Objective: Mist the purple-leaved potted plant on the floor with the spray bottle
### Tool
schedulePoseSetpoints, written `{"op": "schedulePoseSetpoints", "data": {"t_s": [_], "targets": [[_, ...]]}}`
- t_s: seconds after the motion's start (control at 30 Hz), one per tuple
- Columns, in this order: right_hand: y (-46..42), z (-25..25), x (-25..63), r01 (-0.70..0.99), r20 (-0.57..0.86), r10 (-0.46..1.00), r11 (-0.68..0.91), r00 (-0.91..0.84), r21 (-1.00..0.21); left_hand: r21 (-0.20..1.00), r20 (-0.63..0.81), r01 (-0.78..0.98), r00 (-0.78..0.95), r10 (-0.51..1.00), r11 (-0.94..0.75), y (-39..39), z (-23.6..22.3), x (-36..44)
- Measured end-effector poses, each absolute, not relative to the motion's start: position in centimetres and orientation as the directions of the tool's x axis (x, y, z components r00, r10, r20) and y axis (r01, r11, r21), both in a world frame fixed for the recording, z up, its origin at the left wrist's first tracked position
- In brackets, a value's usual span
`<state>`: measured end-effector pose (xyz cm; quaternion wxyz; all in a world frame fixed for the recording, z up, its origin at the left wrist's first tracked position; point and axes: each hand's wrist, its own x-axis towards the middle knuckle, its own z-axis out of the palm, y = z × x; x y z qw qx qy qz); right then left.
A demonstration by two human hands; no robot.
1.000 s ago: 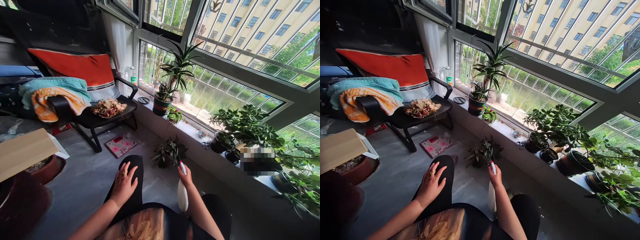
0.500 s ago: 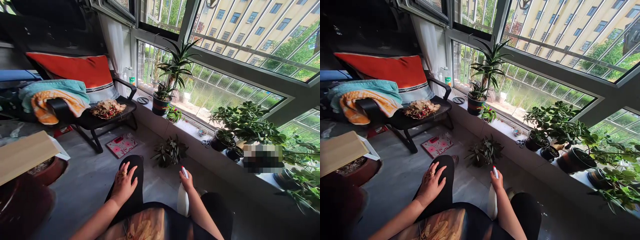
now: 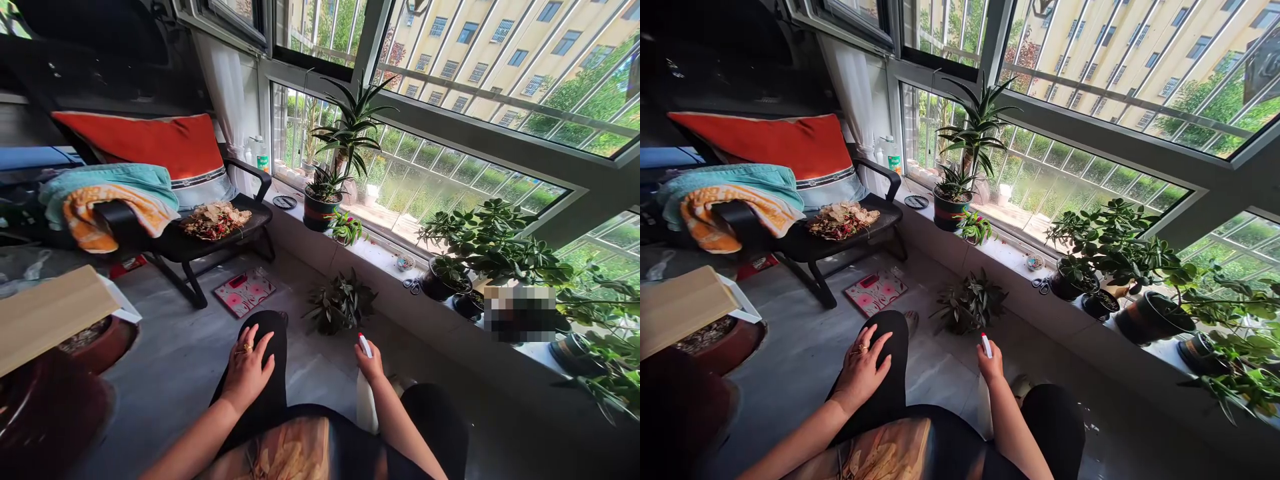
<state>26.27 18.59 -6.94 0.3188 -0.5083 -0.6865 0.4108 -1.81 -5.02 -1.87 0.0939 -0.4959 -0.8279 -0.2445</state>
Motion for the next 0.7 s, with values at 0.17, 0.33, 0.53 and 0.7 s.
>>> {"op": "schedulePoseSetpoints", "data": {"t_s": [0.17, 0.33, 0.53, 0.7], "targets": [[17.7, -5.1, 24.8, 0.37, 0.142, 0.88, 0.331, -0.454, -0.868, 0.286, 0.403, 0.874, -0.481, 0.779, 0.392, -4.9, -1.7, -1.8], [17.2, -4.4, 24.0, 0.273, 0.152, 0.875, 0.302, -0.459, -0.913, 0.27, 0.405, 0.903, -0.421, 0.812, 0.333, -4.8, -1.6, -0.9], [15.5, -1.0, 22.0, 0.199, 0.26, 0.882, 0.358, -0.392, -0.913, 0.631, 0.175, 0.772, -0.236, 0.956, 0.075, -2.0, -0.1, 3.2], [11.7, 3.4, 19.4, 0.104, 0.389, 0.79, 0.489, -0.473, -0.866, 0.91, 0.198, 0.398, -0.166, 0.966, -0.119, 1.8, 3.9, 6.9]]}}
